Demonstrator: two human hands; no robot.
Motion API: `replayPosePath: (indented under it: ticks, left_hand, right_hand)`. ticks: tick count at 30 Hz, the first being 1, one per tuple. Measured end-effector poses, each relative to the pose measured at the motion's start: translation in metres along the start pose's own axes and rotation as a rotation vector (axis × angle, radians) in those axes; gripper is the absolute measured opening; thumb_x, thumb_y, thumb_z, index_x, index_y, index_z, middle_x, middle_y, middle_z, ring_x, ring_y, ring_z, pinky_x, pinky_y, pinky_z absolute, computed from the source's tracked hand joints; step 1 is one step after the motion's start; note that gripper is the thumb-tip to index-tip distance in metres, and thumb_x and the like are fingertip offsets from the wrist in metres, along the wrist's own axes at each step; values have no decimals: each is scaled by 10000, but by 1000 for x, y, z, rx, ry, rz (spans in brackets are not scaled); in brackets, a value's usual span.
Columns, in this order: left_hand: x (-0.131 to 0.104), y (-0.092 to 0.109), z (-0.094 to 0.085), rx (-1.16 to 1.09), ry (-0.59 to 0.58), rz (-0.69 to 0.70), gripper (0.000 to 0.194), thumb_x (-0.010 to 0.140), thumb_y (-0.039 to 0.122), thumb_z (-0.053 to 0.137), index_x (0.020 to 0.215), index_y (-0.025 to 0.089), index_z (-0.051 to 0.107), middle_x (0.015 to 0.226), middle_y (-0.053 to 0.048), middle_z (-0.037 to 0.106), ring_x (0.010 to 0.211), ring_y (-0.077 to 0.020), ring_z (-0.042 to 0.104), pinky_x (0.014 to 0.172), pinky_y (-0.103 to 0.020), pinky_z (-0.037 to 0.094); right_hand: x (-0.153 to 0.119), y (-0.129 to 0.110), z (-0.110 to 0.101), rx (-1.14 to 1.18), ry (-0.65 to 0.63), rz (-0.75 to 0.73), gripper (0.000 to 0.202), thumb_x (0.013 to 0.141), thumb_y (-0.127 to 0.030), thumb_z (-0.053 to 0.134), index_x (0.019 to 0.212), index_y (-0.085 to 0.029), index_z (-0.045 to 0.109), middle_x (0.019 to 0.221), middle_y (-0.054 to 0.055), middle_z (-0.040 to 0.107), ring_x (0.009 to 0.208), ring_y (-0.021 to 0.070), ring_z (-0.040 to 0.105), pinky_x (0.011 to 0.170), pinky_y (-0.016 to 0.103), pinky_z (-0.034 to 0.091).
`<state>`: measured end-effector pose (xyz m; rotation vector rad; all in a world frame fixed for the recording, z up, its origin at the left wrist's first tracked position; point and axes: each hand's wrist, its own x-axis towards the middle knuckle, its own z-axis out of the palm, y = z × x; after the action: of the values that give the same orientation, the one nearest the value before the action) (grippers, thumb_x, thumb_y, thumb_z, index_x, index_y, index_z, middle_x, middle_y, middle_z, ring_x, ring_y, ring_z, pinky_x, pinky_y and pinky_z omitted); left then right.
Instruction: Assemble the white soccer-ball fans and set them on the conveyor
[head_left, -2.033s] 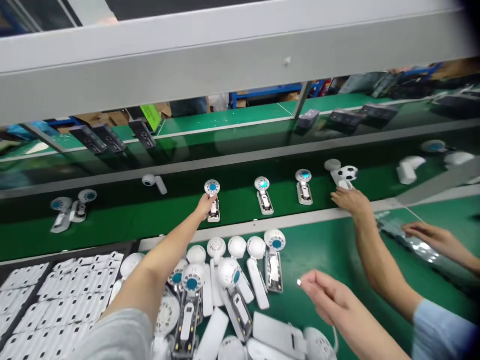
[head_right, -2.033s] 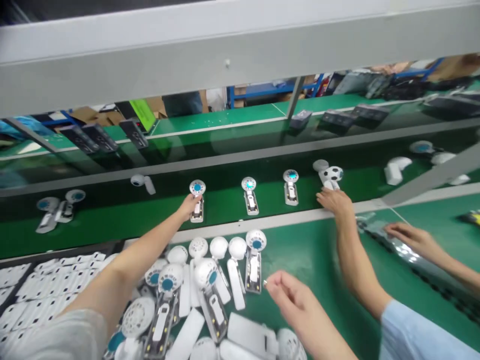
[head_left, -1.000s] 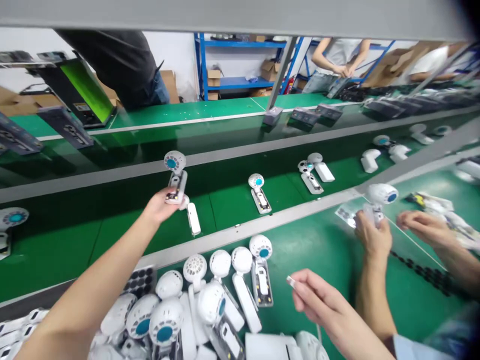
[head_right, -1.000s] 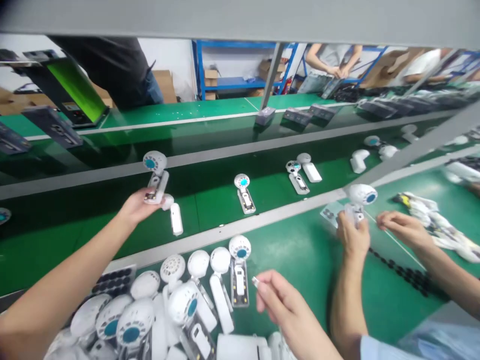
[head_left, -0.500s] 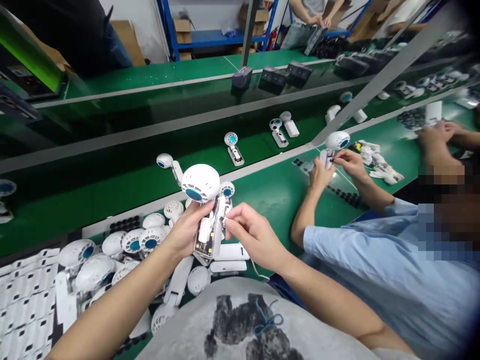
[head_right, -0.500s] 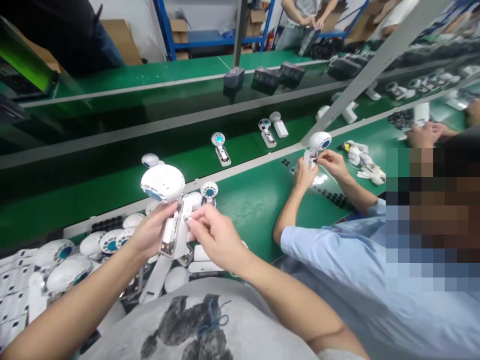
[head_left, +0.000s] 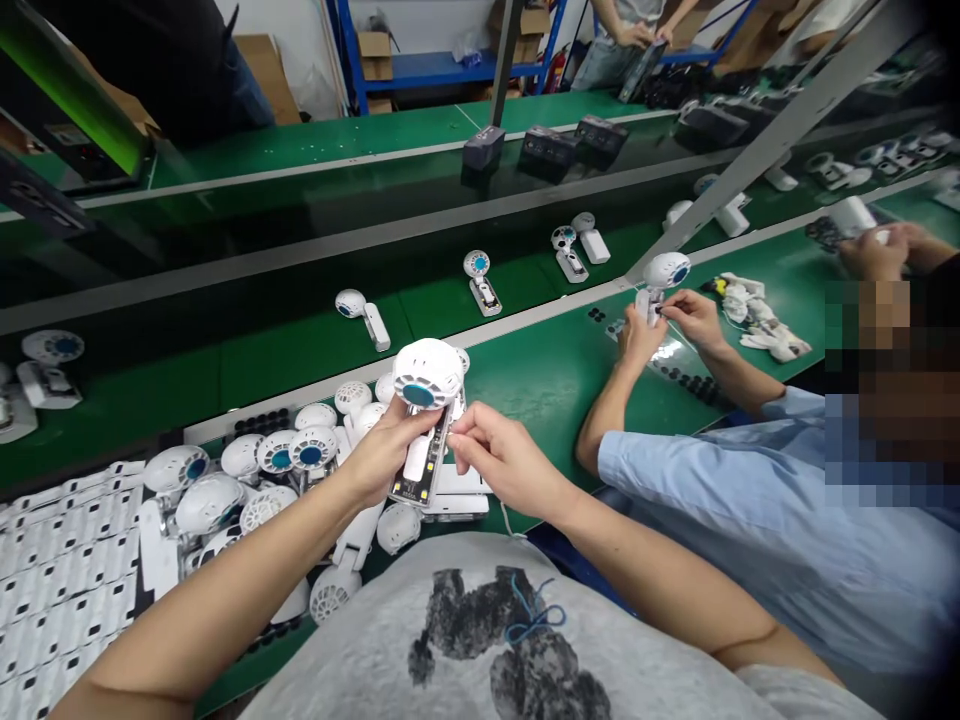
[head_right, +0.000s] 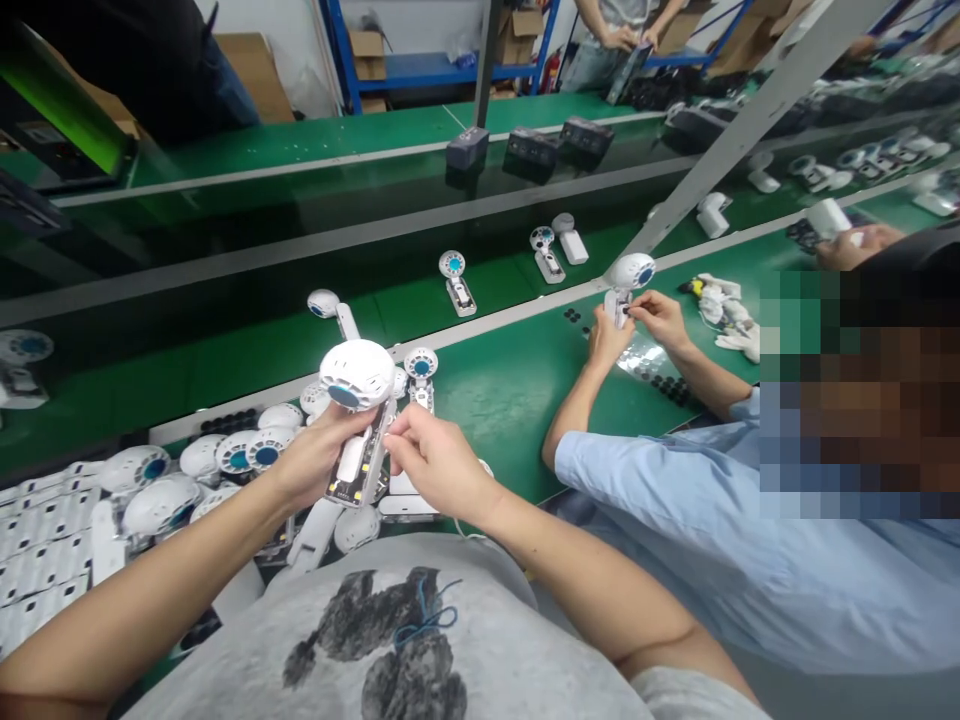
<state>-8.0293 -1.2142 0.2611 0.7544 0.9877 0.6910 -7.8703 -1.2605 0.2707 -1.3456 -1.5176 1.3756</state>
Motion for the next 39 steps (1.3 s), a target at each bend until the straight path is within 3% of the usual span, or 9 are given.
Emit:
replayPosePath:
  ticks: [9,13,16,20,24,27,31,35,39]
  left_hand:
    - [8,-6,-18,102,12,64,443,701,267,708,1110,210,545,1075,-56,609,945,-222,574,743,-289,472]
    - [50,26,-80,141,418,258,422,679,283,737,1048,230,540,853,24,630,802,-162,585,655,-260,435]
    - [102,55,-146,109,551,284,326,777,314,645,1056,240,492,652,87,564,748,-113,581,664,-250,388]
    - [165,68,-209,135,437,224,148,885,277,454,875,150,529,491,108,477,644,-59,571,613,-257,327]
    - [195,67,-227,180,255,136,424,940,359,239,769,110,537,520,44,497,817,-150,609,583,-320,298]
    - [194,67,-210,372,190,198,498,911,506,255,821,116,551,734,-41,577,1129,-270,474,603,-367,269]
    - [172,48,-132,1012,305,416,569,774,608,492,1058,116,516,1104,-147,523,1305,-387,138,779,-424,258]
    - [166,0,-40,1162,5,341,832,324,492,830,1042,159,571,1120,-154,563,1157,-426,365,947,-477,215]
    - [188,-36,4,1164,-47,329,709,391,299,822,1036,152,567,1095,-155,582,1139,-393,410,1015,-501,145]
  right_hand:
    - [22,18,5,112,-61,162,107,784,-256,529,728,-184,472,503,-77,427,425,58,306,418,195,232]
    - [27,29,-23,299,125,304,155,703,-302,587,702,-173,502,494,-99,305,412,44,209,393,190,138]
    - [24,37,-45,367,256,338,247,693,-384,624,692,-179,486,495,-109,240,418,42,164,398,199,112]
    - [17,49,-52,364,240,366,299,717,-437,631,714,-178,481,511,-107,242,426,41,148,406,209,103]
    - [9,57,-53,370,253,411,310,768,-465,601,738,-185,470,525,-105,209,433,48,144,414,215,99]
    - [5,60,-58,378,311,428,313,770,-466,606,741,-184,475,520,-102,227,429,49,161,417,218,105]
    - [7,62,-63,410,326,415,304,763,-454,619,739,-184,482,512,-100,248,427,50,173,420,218,116]
    - [6,63,-65,386,306,372,314,774,-470,604,755,-182,481,513,-100,241,432,53,171,424,221,109]
    - [-9,63,-69,349,335,325,332,779,-501,579,764,-187,475,511,-98,225,434,61,172,426,226,113]
